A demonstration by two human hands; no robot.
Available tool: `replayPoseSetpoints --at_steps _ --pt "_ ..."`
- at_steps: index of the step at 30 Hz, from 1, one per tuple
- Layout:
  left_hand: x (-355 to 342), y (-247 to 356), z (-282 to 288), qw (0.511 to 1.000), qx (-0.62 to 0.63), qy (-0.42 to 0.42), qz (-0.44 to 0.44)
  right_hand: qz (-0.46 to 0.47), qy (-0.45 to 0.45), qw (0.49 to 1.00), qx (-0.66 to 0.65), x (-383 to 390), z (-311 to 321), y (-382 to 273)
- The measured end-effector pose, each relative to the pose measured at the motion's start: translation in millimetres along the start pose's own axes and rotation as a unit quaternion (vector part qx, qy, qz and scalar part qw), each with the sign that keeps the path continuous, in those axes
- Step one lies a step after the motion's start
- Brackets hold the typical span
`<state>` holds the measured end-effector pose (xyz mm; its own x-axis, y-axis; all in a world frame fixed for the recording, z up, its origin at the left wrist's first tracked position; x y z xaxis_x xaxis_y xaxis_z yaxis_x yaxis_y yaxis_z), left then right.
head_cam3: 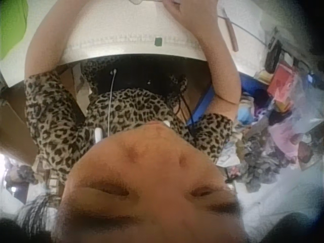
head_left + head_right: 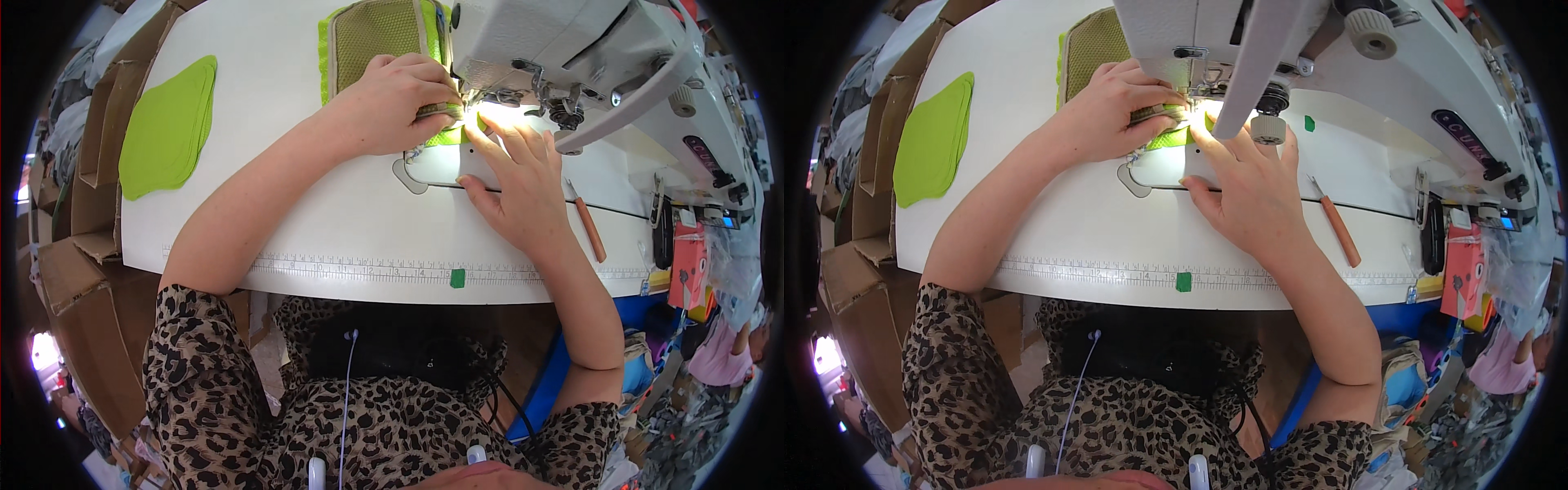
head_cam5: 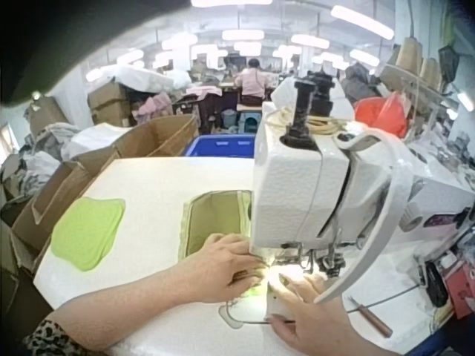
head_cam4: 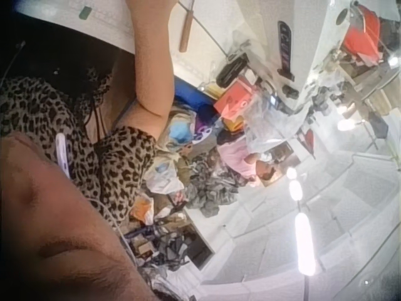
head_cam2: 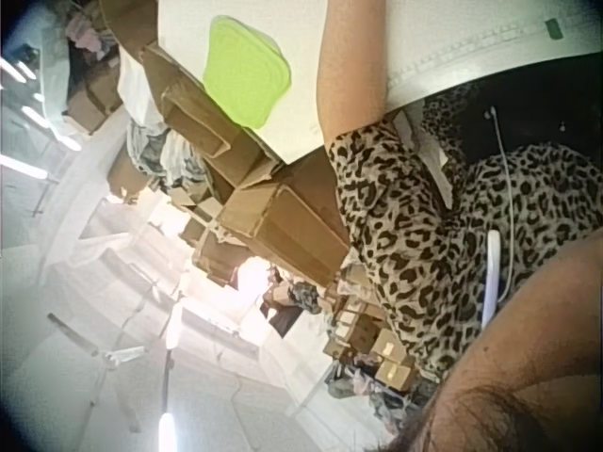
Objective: Using an industrial sewing machine to assemble and finish a green mesh pouch.
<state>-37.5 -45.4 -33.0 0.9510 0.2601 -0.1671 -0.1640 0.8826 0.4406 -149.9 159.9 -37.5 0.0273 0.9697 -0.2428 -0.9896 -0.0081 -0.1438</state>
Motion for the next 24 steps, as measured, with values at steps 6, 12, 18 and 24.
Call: replayPoseSetpoints --at_steps 6,12,18,24 --pt "-4 -2 2 1.0 -0.004 0.002 0.017 0.006 -0.004 1.0 -0.008 -3 -1 1" --pt "0 -3 3 1.0 -0.002 0.012 0.017 0.007 0.01 1.0 -0.029 -5 -1 -2" --pt "-14 2 8 0.997 0.024 -0.033 0.063 0.006 0.017 1.0 -0.014 -1 -2 0" --pt "-28 0 2 0.981 0.095 -0.074 0.152 0.021 0.004 1.0 0.0 -1 -2 -2"
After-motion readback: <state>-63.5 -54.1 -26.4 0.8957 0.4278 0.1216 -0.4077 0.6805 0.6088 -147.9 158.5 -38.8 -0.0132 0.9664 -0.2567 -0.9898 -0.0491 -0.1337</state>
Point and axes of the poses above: each hand's wrist, its own x-axis away from the middle knuckle, its own z-axis out of the back of the hand, y = z × x, the point moved 1 cm from there along -x, towards the middle knuckle, and after that the axes turned 11 degrees about z, right-handed, at the moved point
